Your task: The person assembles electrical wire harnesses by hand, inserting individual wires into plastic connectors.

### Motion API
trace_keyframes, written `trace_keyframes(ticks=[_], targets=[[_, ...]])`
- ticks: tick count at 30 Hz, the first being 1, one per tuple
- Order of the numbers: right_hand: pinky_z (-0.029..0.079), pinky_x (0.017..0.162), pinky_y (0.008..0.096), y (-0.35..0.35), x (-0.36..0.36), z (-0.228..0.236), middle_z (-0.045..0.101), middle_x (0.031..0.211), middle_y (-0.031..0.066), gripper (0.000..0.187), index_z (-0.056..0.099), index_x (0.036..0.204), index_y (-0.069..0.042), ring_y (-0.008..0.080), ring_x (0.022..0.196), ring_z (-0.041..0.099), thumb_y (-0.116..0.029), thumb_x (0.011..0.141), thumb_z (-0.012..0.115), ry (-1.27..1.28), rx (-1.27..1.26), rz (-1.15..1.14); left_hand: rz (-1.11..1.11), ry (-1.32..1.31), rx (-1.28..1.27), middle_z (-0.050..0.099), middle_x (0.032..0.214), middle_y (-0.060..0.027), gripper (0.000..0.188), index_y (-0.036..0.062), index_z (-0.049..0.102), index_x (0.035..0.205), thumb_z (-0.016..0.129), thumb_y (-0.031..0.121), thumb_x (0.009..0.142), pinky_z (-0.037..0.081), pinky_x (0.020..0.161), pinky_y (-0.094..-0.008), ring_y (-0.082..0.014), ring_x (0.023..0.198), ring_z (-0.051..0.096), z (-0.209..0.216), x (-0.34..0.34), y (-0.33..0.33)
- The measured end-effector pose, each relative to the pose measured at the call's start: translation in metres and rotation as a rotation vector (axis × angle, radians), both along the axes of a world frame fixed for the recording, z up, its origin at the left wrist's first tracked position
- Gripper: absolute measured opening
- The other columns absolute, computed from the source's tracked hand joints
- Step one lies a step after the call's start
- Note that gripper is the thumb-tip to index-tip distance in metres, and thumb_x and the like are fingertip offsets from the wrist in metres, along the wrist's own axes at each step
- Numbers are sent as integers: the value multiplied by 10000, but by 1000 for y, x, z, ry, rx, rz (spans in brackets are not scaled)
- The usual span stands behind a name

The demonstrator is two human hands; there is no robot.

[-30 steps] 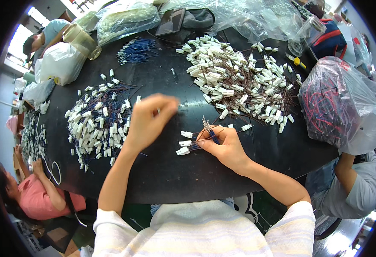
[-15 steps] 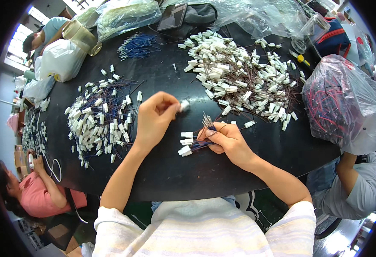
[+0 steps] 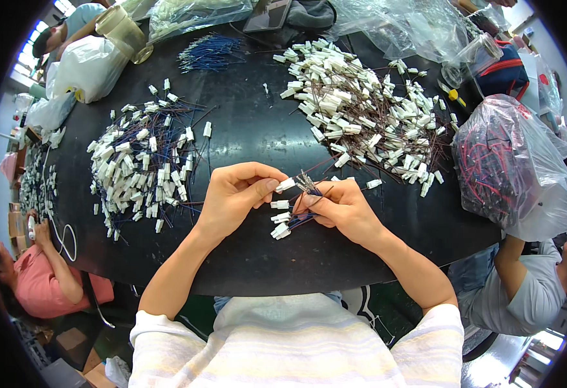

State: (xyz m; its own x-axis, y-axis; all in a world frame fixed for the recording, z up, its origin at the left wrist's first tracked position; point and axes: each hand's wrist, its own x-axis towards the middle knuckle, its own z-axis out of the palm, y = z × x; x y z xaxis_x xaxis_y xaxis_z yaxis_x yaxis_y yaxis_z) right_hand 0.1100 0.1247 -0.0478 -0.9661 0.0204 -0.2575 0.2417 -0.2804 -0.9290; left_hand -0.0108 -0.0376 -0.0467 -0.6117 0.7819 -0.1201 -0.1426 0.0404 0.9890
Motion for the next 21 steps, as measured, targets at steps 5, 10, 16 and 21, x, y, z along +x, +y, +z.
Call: trace_keyframes(ticks=[5,10,16,21], targets=[[248,436,209,1,0,-2,477,555,-43,207,653,809,5,21,497,346,-158,873,543,-14,70,38,-33,3,-41,602,723,-35,107,-45,640,897,578,6,826,367,506,-176,-52,602,485,7,0,0],[281,445,203,-1,-1,3,508,587,-33,179,650,807,16,19,519,386,-134,855,565,-35,101,10,-73,71,-81,607,727,-15,121,-45,641,904,569,0,819,392,539,-186,-46,616,485,15,0,-1],[297,453,185,1,2,-3,567,673,8,127,597,814,27,19,539,416,-94,838,566,-28,84,-90,-136,144,-128,612,733,-19,121,-47,642,896,571,-10,806,411,574,-189,-52,632,498,12,-1,-3],[212,407,179,0,2,-2,551,684,78,87,519,856,39,20,467,337,-41,826,535,-47,-192,-173,-92,35,-89,605,714,-14,116,-42,645,890,579,4,807,400,555,-186,-49,626,494,10,-5,-3]])
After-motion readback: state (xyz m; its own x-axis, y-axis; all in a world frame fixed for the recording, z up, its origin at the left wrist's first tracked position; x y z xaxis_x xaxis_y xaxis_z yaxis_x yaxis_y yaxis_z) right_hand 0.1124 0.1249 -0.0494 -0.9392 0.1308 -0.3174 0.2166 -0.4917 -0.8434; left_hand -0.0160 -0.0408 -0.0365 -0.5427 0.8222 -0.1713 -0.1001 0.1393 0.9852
